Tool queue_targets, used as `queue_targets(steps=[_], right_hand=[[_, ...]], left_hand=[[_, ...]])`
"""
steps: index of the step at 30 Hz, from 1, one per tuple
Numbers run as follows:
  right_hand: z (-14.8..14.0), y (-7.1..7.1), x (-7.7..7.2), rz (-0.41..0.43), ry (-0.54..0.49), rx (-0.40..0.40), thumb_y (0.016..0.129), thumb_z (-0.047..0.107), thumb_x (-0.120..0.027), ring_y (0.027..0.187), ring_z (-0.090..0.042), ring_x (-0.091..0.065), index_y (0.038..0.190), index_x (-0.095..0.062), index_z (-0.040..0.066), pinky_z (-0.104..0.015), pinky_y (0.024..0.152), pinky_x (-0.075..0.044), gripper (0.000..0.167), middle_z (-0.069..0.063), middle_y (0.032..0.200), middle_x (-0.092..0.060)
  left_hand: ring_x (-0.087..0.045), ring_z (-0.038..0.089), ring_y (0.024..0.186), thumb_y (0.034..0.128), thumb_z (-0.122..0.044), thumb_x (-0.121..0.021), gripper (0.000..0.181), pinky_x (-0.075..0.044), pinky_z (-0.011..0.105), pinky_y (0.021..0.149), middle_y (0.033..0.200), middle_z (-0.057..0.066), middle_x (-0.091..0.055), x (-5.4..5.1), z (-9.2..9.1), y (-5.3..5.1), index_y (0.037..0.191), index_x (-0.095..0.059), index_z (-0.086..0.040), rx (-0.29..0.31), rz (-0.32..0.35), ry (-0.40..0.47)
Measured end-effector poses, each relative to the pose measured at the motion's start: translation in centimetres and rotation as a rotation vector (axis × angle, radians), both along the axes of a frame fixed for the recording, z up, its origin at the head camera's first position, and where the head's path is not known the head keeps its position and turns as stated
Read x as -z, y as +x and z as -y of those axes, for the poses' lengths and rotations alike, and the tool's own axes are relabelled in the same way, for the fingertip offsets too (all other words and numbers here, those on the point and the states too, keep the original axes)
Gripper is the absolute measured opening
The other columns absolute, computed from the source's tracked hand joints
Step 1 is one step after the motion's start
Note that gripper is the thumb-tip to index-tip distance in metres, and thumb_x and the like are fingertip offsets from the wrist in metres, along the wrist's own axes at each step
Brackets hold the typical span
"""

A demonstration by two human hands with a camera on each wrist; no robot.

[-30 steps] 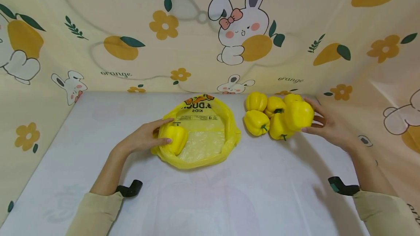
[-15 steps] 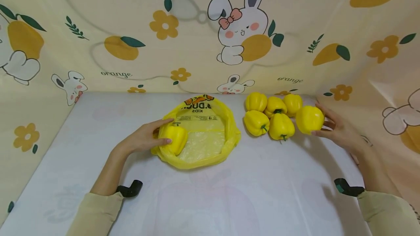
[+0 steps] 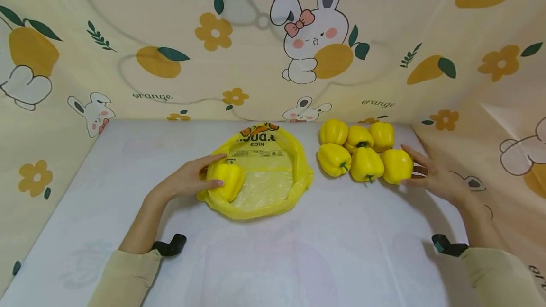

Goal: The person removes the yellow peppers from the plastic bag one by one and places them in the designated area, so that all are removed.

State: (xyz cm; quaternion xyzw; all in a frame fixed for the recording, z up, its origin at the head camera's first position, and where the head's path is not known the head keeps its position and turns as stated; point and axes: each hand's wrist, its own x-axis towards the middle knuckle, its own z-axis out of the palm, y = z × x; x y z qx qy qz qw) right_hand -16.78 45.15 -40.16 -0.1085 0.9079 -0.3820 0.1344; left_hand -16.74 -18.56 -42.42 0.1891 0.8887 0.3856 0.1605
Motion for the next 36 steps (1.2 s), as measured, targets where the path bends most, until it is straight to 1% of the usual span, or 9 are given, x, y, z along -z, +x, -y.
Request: queue_targets(steps=[4,6,9,13,20,28,32,34,36], right_hand=[[0.2,-0.1,0.4,0.007,0.008,-0.004,0.092,0.021,-0.072,0.112,0.007,-0.043,0.160,-0.010,0.035,-0.008,0.086,-0.046,0.093,-0.028,0.160,-0.015],[0.3,-0.2,0.5,0.021,0.008,0.000,0.093,0.022,-0.072,0.114,0.004,-0.045,0.160,-0.009,0.036,-0.007,0.086,-0.046,0.093,-0.028,0.160,-0.014],[0.2,0.0,0.6,0.036,0.004,0.006,0.093,0.021,-0.072,0.122,-0.017,-0.050,0.159,-0.006,0.037,-0.007,0.085,-0.045,0.095,-0.028,0.161,-0.011],[0.1,0.0,0.8,0.021,0.009,0.025,0.093,0.019,-0.071,0.129,-0.046,-0.041,0.159,-0.005,0.037,-0.007,0.084,-0.045,0.096,-0.023,0.164,-0.007],[0.2,-0.1,0.4,-0.056,-0.041,0.045,0.094,0.012,-0.069,0.132,-0.058,-0.031,0.161,-0.010,0.026,-0.004,0.085,-0.042,0.090,-0.020,0.164,-0.009],[2.5,-0.3,-1.6,-0.229,0.016,0.123,0.089,0.010,-0.075,0.137,-0.051,-0.034,0.159,-0.026,0.025,0.000,0.098,-0.029,0.087,-0.021,0.159,-0.027],[4.2,-0.1,-2.1,-0.323,-0.024,0.131,0.087,0.005,-0.076,0.140,-0.031,-0.038,0.156,-0.035,0.019,-0.004,0.103,-0.031,0.081,-0.016,0.158,-0.034],[5.2,-0.1,-2.2,-0.384,-0.051,0.131,0.084,0.000,-0.077,0.137,-0.016,-0.041,0.153,-0.041,0.014,-0.006,0.104,-0.032,0.079,-0.015,0.156,-0.038],[6.4,0.1,-2.7,-0.434,-0.077,0.122,0.082,-0.005,-0.076,0.133,-0.007,-0.043,0.150,-0.045,0.009,-0.006,0.104,-0.033,0.076,-0.015,0.154,-0.041]], left_hand=[[-0.030,0.037,0.145,0.0876,-0.045,-0.073,0.079,-0.025,0.057,0.117,0.156,0.014,-0.038,0.0,0.0,0.1,0.153,-0.040,-0.016,-0.006,-0.005,-0.007],[-0.030,0.038,0.145,0.0879,-0.045,-0.073,0.078,-0.025,0.057,0.117,0.156,0.014,-0.038,0.0,0.0,0.1,0.153,-0.040,-0.016,-0.005,-0.009,-0.008],[-0.030,0.039,0.144,0.0884,-0.044,-0.073,0.077,-0.025,0.058,0.116,0.156,0.015,-0.038,-0.1,0.0,0.3,0.153,-0.040,-0.015,0.000,-0.015,-0.009],[-0.030,0.040,0.144,0.0891,-0.044,-0.072,0.077,-0.025,0.059,0.116,0.156,0.017,-0.038,0.0,0.0,0.3,0.153,-0.040,-0.015,0.002,-0.019,-0.009],[-0.029,0.039,0.145,0.0885,-0.044,-0.072,0.078,-0.025,0.058,0.117,0.156,0.016,-0.037,0.0,0.0,0.3,0.153,-0.040,-0.016,-0.005,-0.019,-0.013],[-0.029,0.038,0.145,0.0882,-0.046,-0.072,0.078,-0.024,0.057,0.117,0.157,0.014,-0.036,0.2,0.1,0.2,0.154,-0.039,-0.019,-0.014,0.010,-0.006],[-0.030,0.037,0.145,0.0880,-0.045,-0.073,0.079,-0.026,0.057,0.117,0.157,0.014,-0.037,0.1,0.1,0.2,0.154,-0.039,-0.019,-0.006,0.006,-0.002],[-0.031,0.037,0.144,0.0878,-0.044,-0.073,0.079,-0.027,0.056,0.116,0.156,0.014,-0.037,0.0,0.0,0.1,0.154,-0.039,-0.018,-0.005,0.006,0.000],[-0.031,0.038,0.144,0.0879,-0.044,-0.073,0.079,-0.027,0.057,0.116,0.156,0.014,-0.037,-0.1,-0.1,0.1,0.154,-0.039,-0.017,-0.001,0.002,-0.001]])
